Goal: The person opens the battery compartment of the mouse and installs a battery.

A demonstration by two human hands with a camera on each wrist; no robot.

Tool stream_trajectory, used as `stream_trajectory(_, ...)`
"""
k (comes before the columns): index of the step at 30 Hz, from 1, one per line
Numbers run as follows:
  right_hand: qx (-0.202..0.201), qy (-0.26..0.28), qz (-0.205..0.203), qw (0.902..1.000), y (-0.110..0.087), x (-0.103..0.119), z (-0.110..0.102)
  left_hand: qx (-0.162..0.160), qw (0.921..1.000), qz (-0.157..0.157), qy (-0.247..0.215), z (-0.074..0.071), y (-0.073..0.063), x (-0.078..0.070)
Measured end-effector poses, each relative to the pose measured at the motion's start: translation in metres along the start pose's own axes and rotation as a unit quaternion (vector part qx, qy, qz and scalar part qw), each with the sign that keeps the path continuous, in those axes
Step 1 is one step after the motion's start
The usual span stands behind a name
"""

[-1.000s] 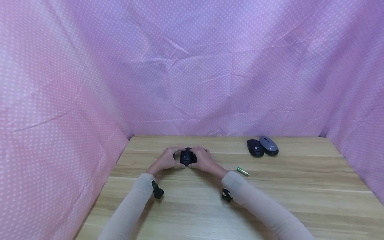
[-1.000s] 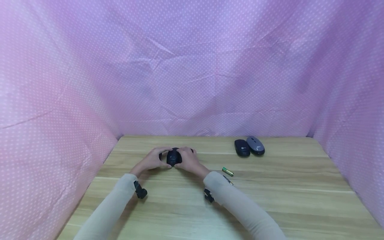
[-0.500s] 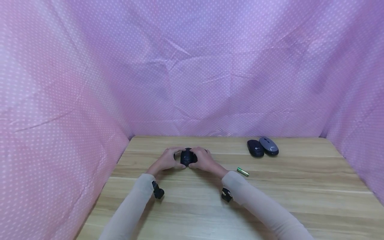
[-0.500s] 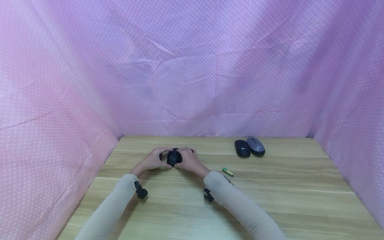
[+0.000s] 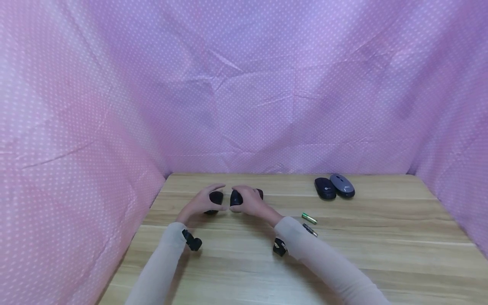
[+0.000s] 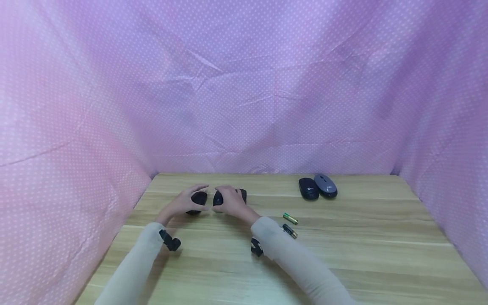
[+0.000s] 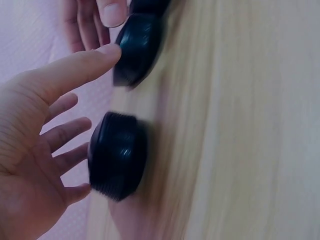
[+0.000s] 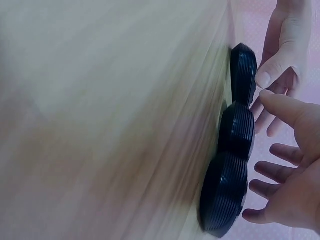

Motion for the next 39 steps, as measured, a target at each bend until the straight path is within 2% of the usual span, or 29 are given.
stream_trajectory(7,0.005,-0.005,-0.002,1.0000,0.005,0.014,0.010,0.038,0.9978,0.004,-0.054,-0.012,-0.014,0.010)
stream_trajectory(15,0.008,-0.022,-0.010,0.9997,0.009,0.018,0.024,0.072,0.9967,0.004,-0.037,-0.021,-0.024,0.030)
stream_trajectory(19,0.014,-0.041,-0.009,0.9990,0.010,0.018,0.031,0.087,0.9957,0.005,-0.032,-0.024,-0.026,0.034)
stream_trajectory(24,0.028,-0.064,-0.009,0.9975,0.012,0.022,0.035,0.087,0.9959,0.004,-0.024,-0.024,-0.025,0.036)
stream_trajectory(31,0.040,-0.072,-0.001,0.9966,0.012,0.031,0.039,0.086,0.9960,0.024,-0.012,-0.021,-0.022,0.035)
stream_trajectory(36,0.037,-0.076,0.001,0.9964,0.013,0.034,0.041,0.062,0.9980,0.008,0.003,-0.022,-0.023,0.036)
stream_trajectory(39,0.034,-0.074,0.004,0.9966,0.013,0.035,0.042,0.054,0.9985,-0.002,-0.008,-0.022,-0.024,0.036)
Point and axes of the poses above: each hand's wrist, its own y-axis towards the middle knuckle, its own z-axis out of the palm, x = y × z, the point moved 3 cm from there along y, towards the middle knuckle, and after that the axes turned 2 degrees about x, right-handed, at the moved point
